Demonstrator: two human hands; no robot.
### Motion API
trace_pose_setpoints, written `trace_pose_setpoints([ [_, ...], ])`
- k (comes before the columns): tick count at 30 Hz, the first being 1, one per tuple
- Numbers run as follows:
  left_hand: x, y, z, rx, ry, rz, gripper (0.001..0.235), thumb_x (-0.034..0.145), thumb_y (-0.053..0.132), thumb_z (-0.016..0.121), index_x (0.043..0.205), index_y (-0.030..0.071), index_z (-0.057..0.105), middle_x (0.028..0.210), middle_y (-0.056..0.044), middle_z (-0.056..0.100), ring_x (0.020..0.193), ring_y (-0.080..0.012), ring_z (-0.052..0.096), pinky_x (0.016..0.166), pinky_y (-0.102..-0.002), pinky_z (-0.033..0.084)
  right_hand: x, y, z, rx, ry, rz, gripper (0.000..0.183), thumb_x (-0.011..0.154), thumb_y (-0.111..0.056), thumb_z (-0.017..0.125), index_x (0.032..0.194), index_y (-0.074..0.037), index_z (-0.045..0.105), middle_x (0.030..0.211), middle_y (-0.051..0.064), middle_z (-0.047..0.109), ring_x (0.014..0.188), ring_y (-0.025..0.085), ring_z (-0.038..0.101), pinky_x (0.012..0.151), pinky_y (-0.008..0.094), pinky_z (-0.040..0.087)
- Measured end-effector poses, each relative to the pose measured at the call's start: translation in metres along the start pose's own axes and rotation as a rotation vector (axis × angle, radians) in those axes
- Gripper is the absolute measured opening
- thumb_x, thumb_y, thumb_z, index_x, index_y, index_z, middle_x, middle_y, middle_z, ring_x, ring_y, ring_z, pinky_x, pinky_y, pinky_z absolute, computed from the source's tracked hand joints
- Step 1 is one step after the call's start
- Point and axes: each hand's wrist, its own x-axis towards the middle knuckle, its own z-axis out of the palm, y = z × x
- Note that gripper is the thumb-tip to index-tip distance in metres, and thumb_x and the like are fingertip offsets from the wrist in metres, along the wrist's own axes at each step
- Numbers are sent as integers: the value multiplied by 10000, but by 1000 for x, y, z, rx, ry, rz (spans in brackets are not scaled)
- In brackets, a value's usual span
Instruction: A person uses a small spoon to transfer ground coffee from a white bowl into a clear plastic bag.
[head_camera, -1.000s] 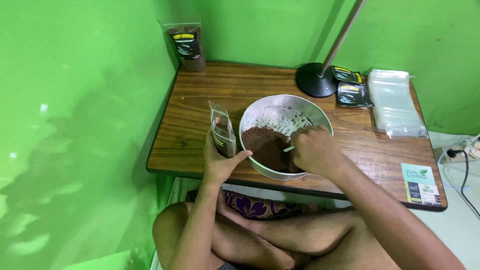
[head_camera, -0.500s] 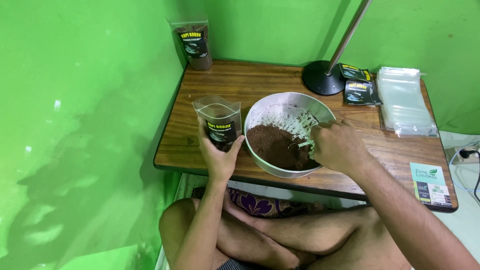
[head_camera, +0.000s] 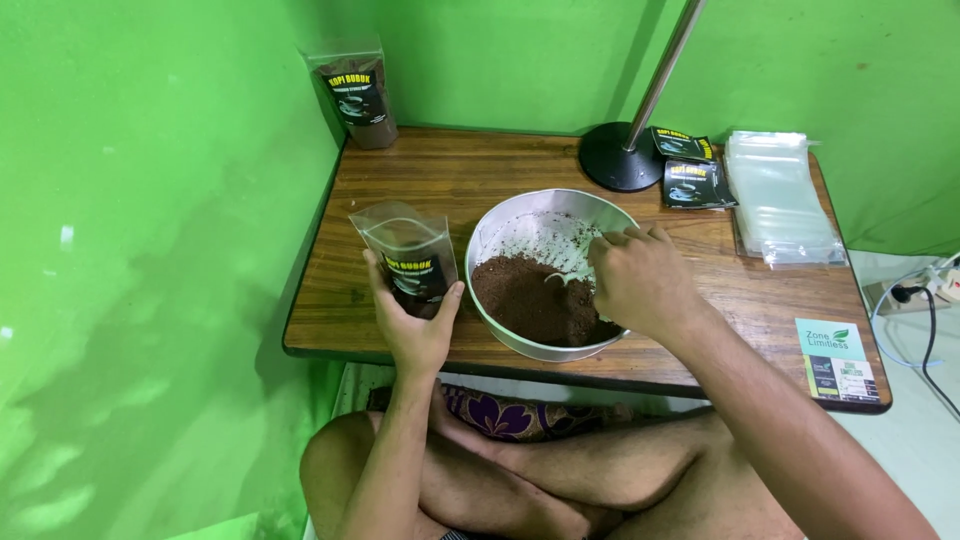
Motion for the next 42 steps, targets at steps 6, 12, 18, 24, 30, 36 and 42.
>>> trace_pose_setpoints([
  [6, 4, 2, -1, -124, -132, -32, 1245, 778, 186, 885, 1653, 53, 10, 1613, -286, 256, 1522, -461, 245, 1244, -611, 178, 4, -17, 12, 107, 59, -85, 220, 774, -152, 597, 905, -134, 774, 848, 54, 755, 858, 279, 749, 753, 375, 511],
  [12, 7, -13, 4, -24, -109, -67, 1169, 681, 278, 985, 1562, 42, 254, 1496, -226, 327, 1430, -442, 365, 1204, -645, 249, 17, -25, -25, 42, 95, -131, 215, 797, -128, 613, 921, -145, 788, 869, 48, 765, 856, 242, 741, 759, 357, 500],
  [18, 6, -4, 0, -144, -162, 32, 1037, 828, 114, 772, 1645, 36, 138, 1549, -265, 251, 1484, -503, 241, 1213, -655, 160, 45, -30, -13, 126, 97, -95, 213, 858, -46, 606, 973, -63, 785, 904, 130, 773, 872, 292, 765, 758, 378, 557],
  [24, 5, -4, -2, -258, -187, 42, 1039, 841, 45, 720, 1665, 54, 87, 1648, -278, 143, 1545, -462, 117, 1249, -589, 106, 66, -41, 10, 229, -40, -49, 246, 795, -24, 598, 946, -4, 791, 859, 193, 767, 775, 351, 769, 689, 437, 586],
  [30, 5, -4, -1, -293, -189, 28, 1055, 835, 31, 731, 1663, 59, 77, 1653, -277, 141, 1551, -447, 127, 1251, -577, 108, 51, -46, -27, 425, -171, -89, 314, 839, 62, 519, 1008, 48, 784, 923, 252, 769, 839, 401, 772, 811, 497, 606],
  [36, 8, -3, -2, -304, -197, 31, 1056, 838, 26, 730, 1663, 65, 71, 1649, -292, 138, 1550, -462, 120, 1253, -594, 102, 40, -21, -45, 152, -38, -193, 214, 918, -39, 605, 992, -50, 806, 957, 157, 788, 920, 304, 778, 819, 391, 588],
  [42, 6, 4, -5, -303, -197, 38, 1055, 818, -4, 721, 1659, 50, 87, 1648, -297, 152, 1547, -459, 145, 1253, -574, 124, 77, -42, -19, 189, 13, -220, 258, 915, 23, 558, 1023, -20, 788, 904, 178, 776, 870, 326, 775, 788, 398, 594],
])
